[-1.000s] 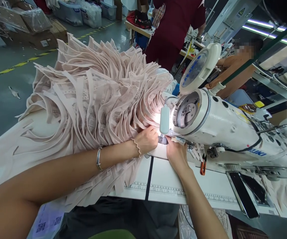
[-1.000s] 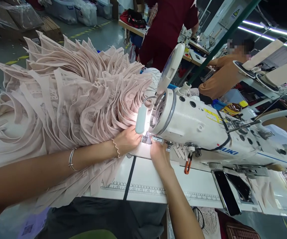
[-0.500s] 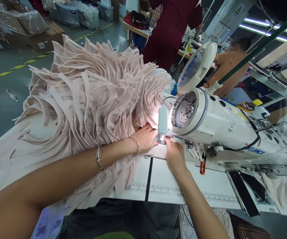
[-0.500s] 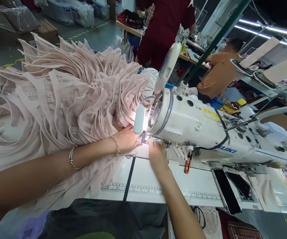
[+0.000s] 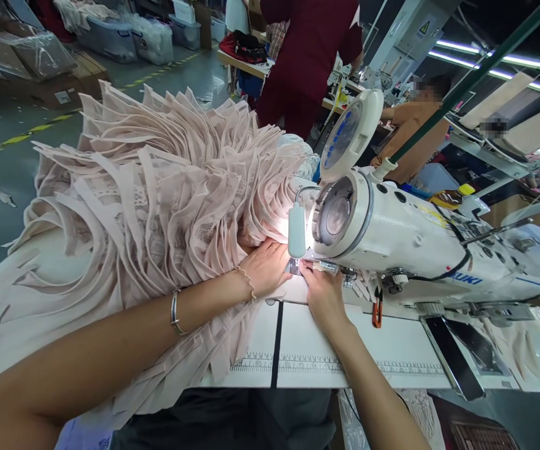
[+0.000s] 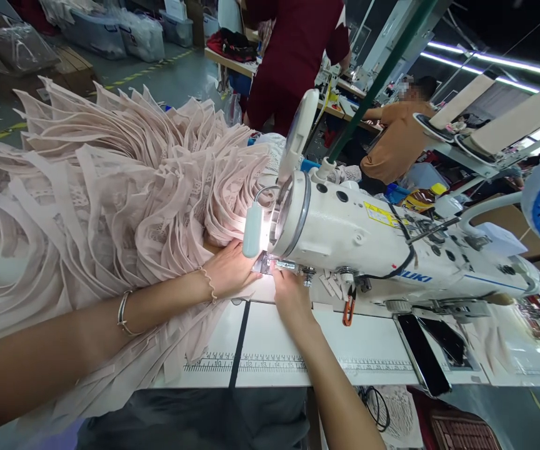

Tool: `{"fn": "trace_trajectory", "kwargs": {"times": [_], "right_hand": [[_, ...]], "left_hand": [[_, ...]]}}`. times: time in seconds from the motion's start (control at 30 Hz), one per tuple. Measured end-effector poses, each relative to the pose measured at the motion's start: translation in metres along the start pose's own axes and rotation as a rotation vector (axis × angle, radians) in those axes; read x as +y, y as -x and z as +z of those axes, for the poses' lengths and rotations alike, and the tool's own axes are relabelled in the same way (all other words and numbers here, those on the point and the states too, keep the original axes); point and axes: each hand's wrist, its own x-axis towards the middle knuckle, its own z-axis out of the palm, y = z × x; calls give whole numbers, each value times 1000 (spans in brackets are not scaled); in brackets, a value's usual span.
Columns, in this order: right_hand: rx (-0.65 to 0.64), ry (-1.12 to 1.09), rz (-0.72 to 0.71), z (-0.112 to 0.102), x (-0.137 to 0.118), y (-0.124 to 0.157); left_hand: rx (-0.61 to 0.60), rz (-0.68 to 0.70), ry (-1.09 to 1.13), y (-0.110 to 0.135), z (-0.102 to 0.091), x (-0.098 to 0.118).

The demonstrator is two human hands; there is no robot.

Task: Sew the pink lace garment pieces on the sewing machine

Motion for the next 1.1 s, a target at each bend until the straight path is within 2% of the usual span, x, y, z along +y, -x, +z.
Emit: {"fn": "trace_trajectory", "kwargs": {"times": [0.13,0.63,0.8,1.0,1.03,1.1], "right_hand": [[-44,16,2,-3,-3,-1],[-51,27,5,-4,-6,0],[-79,19,25,-7,-7,-1],[-76,-37,68,-1,-3,-3],[-71,-47,72,0,-2,-3],[-47,-71,68,1,-2,-3]], "left_hand": [[4,4,-11,0,3,0],[25,24,-74,1,-3,2],[56,67,-89,1,-1,1],[132,190,-80,7,-3,1],[124,188,-71,8,-5,1],[81,76,-39,8,-10,2]]}}
